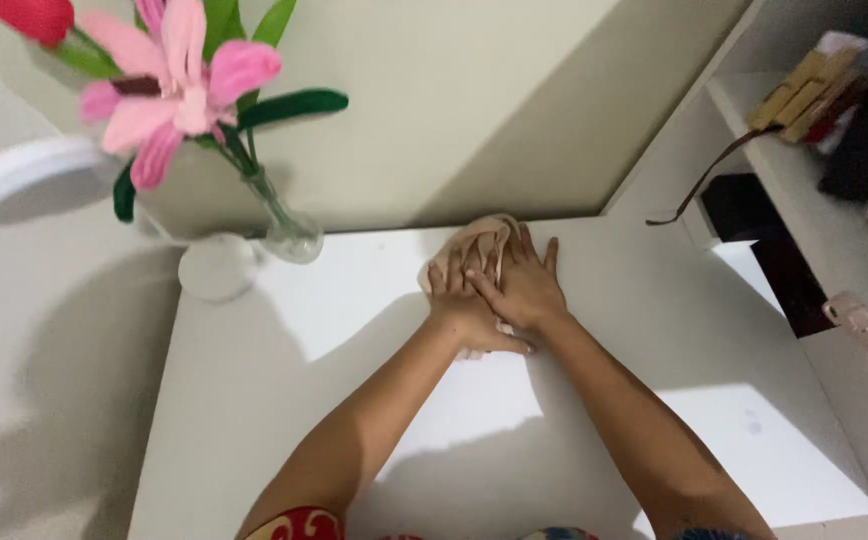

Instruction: Wiping a white desk surface with a cleaning cloth.

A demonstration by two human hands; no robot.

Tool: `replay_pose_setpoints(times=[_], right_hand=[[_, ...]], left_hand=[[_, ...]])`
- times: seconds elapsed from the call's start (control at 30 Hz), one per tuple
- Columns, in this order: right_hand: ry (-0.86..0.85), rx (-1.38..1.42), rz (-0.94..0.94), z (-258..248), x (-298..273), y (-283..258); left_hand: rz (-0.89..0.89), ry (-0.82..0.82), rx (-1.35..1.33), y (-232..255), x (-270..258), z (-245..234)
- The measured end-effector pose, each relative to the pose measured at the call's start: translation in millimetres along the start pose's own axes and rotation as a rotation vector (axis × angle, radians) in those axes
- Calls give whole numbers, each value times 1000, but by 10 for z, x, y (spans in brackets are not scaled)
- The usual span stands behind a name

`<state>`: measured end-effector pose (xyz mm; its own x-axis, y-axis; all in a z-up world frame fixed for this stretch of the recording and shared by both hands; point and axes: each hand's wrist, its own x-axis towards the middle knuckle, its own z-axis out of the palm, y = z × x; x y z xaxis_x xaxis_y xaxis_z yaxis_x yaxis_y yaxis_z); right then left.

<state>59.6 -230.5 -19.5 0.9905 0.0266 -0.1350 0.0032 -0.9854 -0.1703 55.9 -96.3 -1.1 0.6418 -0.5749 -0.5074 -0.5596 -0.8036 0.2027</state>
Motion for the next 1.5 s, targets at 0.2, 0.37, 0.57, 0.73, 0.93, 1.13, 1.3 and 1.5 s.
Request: replay_pose_setpoints(times=[0.2, 0.37, 0.57, 0.73, 0.93, 1.13, 1.3, 1.5], right_hand=[[2, -45, -317, 442, -861, -395], [-20, -3, -299, 352, -78, -712], [-63, -69, -352, 466, -137, -1080], [59, 24, -623, 460, -461, -1292], [-43, 26, -314, 337, 273, -1573], [-85, 2, -590, 454, -475, -1813], [-149, 1, -605, 507, -162, -2377], [-138, 60, -731, 596, -355, -2760]], left_hand=[[26, -19, -14, 18, -1125, 376], [-96, -101, -171, -431, -768, 297], [-75, 91, -314, -674, -1132, 596], [-6, 312, -243, -722, -1433, 609], [-290, 37, -177, -1089, -1217, 124], [-237, 154, -274, -912, -1984, 719], [-376, -182, -279, -1420, -2077, 625], [-560, -22, -333, -1403, -2542, 684]])
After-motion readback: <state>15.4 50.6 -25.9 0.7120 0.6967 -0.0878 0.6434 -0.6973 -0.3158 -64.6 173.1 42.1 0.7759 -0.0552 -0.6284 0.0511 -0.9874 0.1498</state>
